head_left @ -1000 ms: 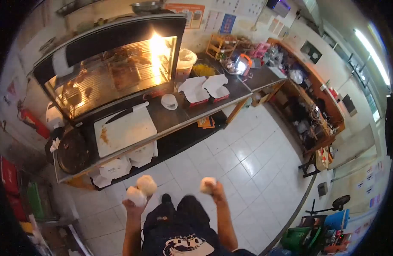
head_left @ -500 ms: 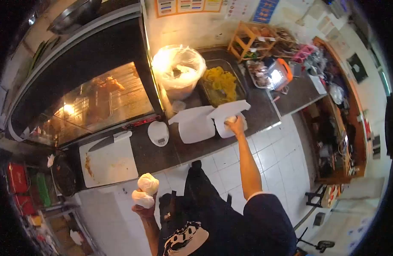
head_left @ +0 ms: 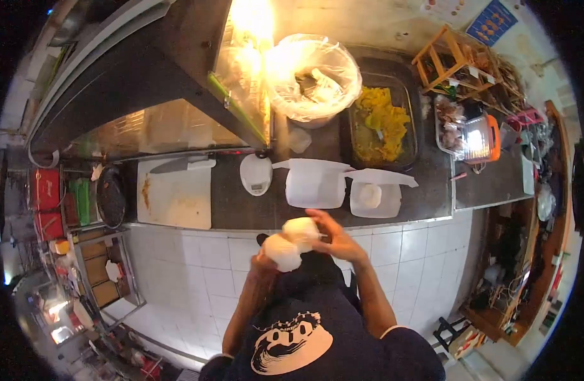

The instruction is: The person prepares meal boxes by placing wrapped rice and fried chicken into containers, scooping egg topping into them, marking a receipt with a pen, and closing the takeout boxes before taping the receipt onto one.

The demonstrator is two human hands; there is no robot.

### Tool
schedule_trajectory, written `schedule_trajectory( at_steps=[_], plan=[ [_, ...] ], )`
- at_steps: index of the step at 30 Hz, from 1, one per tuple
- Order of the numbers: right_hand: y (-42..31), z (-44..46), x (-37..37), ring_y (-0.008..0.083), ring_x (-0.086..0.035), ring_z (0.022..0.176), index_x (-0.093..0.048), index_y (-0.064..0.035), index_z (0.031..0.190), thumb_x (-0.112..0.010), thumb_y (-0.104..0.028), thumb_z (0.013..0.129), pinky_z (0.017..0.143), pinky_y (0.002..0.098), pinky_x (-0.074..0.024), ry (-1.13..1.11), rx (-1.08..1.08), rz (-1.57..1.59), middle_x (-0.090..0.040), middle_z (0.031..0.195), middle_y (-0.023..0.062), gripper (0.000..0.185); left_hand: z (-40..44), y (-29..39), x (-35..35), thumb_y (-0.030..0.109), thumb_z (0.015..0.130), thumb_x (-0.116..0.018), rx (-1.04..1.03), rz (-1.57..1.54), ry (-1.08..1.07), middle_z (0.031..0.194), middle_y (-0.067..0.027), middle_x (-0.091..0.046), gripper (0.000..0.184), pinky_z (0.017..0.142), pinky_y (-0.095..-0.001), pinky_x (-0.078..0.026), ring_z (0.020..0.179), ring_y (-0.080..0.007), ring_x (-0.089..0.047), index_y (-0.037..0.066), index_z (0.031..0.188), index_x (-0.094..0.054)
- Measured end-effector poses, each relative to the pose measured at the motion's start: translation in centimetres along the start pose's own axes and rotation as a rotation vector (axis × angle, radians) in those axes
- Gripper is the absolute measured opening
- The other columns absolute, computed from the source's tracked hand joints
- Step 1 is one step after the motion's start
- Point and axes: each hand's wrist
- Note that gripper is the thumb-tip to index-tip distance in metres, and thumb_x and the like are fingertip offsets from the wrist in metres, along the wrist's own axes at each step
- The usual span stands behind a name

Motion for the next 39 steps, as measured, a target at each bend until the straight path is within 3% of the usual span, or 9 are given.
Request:
schedule_trajectory(
  at_steps=[6,12,13,16,22,28,35,38,39],
  plan=[
    [5.2,6.4,2.5,0.0183,-0.064,0.101,-0.054,-0.0015,0.130,-0.070,-0.014,0.090,0.088,0.0330,-0.0539,0.185,-0.210,0.429,-0.067,0.110,0.0103,0.045,1.9,1.1,-6.3,0.010,0.083,-0.063,-0.099,-0.108,0.307,0.151,-0.0218,-0.040,0.044,0.104,-0.0550,-0.048,0.136,-0.0382,-0.045,-0.002,0.125,-0.058],
    [18.8,16.6,6.0,0.0299,-0.061,0.108,-0.056,-0.0012,0.128,-0.081,-0.034,0.081,0.100,0.0447,-0.0460,0.804,0.129,-0.264,-0.059,0.124,0.0148,0.062,-8.5,4.2,0.1,0.026,0.066,-0.077,-0.298,-0.235,0.442,0.142,-0.0212,-0.051,0.066,0.101,-0.0446,-0.051,0.126,-0.0378,-0.052,0.004,0.126,-0.060],
    [19.1,16.0,6.3,0.0329,-0.059,0.112,-0.056,-0.0003,0.128,-0.081,-0.040,0.080,0.102,0.0462,-0.0433,0.827,0.054,-0.615,-0.059,0.126,0.0167,0.067,-11.7,4.9,1.9,0.022,0.067,-0.071,-0.132,0.405,0.645,0.134,-0.0213,-0.056,0.063,0.100,-0.0428,-0.052,0.121,-0.0372,-0.056,0.002,0.125,-0.059],
    [17.4,15.7,5.9,0.0385,-0.052,0.126,-0.061,0.0004,0.127,-0.071,-0.053,0.084,0.110,0.0498,-0.0365,0.766,-0.324,-1.483,-0.059,0.131,0.0212,0.069,-20.3,6.4,4.4,0.015,0.072,-0.059,-0.474,-0.501,0.538,0.120,-0.0209,-0.064,0.056,0.097,-0.0449,-0.053,0.112,-0.0367,-0.062,-0.004,0.125,-0.056],
    [17.1,17.6,4.5,0.0363,-0.058,0.118,-0.066,-0.0019,0.123,-0.059,-0.049,0.094,0.104,0.0530,-0.0392,0.966,-0.026,-1.602,-0.068,0.120,0.0174,0.056,-37.4,12.2,10.6,0.017,0.081,-0.067,-0.850,-0.549,0.774,0.124,-0.0162,-0.064,0.047,0.098,-0.0516,-0.050,0.113,-0.0348,-0.061,0.000,0.125,-0.058],
    [10.6,15.6,-23.2,0.0309,-0.064,0.106,-0.062,0.0007,0.126,-0.061,-0.036,0.096,0.090,0.0467,-0.0518,0.815,0.425,-0.930,-0.068,0.115,0.0173,0.047,-51.8,21.7,16.0,0.030,0.087,-0.068,-0.934,-0.336,0.997,0.127,-0.0121,-0.063,0.057,0.101,-0.0459,-0.047,0.117,-0.0299,-0.060,0.000,0.133,-0.053],
    [23.8,25.8,-67.0,0.0248,-0.063,0.111,-0.033,-0.0066,0.152,-0.067,-0.032,0.096,0.086,0.0433,-0.0596,-0.545,-0.020,-0.163,-0.060,0.129,0.0124,0.071,-55.6,43.0,31.9,0.031,0.089,-0.076,-0.864,0.142,0.969,0.126,-0.0123,-0.059,0.065,0.094,-0.0407,-0.054,0.115,-0.0239,-0.062,0.002,0.138,-0.044],
    [32.3,33.0,-85.2,0.0300,-0.052,0.132,-0.013,-0.0154,0.160,-0.072,-0.030,0.092,0.089,0.0508,-0.0583,-0.711,-0.162,0.063,-0.044,0.150,0.0151,0.091,-56.5,52.7,36.8,0.030,0.093,-0.071,-0.905,0.425,1.043,0.127,-0.0151,-0.057,0.067,0.094,-0.0427,-0.053,0.117,-0.0277,-0.060,0.002,0.144,-0.038],
    [28.9,32.4,-95.3,0.0318,-0.060,0.113,-0.036,-0.0079,0.141,-0.072,-0.028,0.091,0.086,0.0487,-0.0594,-0.487,-0.329,0.035,-0.055,0.126,0.0163,0.065,-57.4,56.2,38.9,0.034,0.096,-0.066,-0.907,0.533,1.077,0.129,-0.0165,-0.055,0.064,0.095,-0.0471,-0.051,0.118,-0.0307,-0.059,0.003,0.145,-0.039]
  ],
)
Point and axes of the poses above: each hand's wrist, its own z-axis towards the middle knuckle, its own x-axis out of the back of the hand, y = z × x
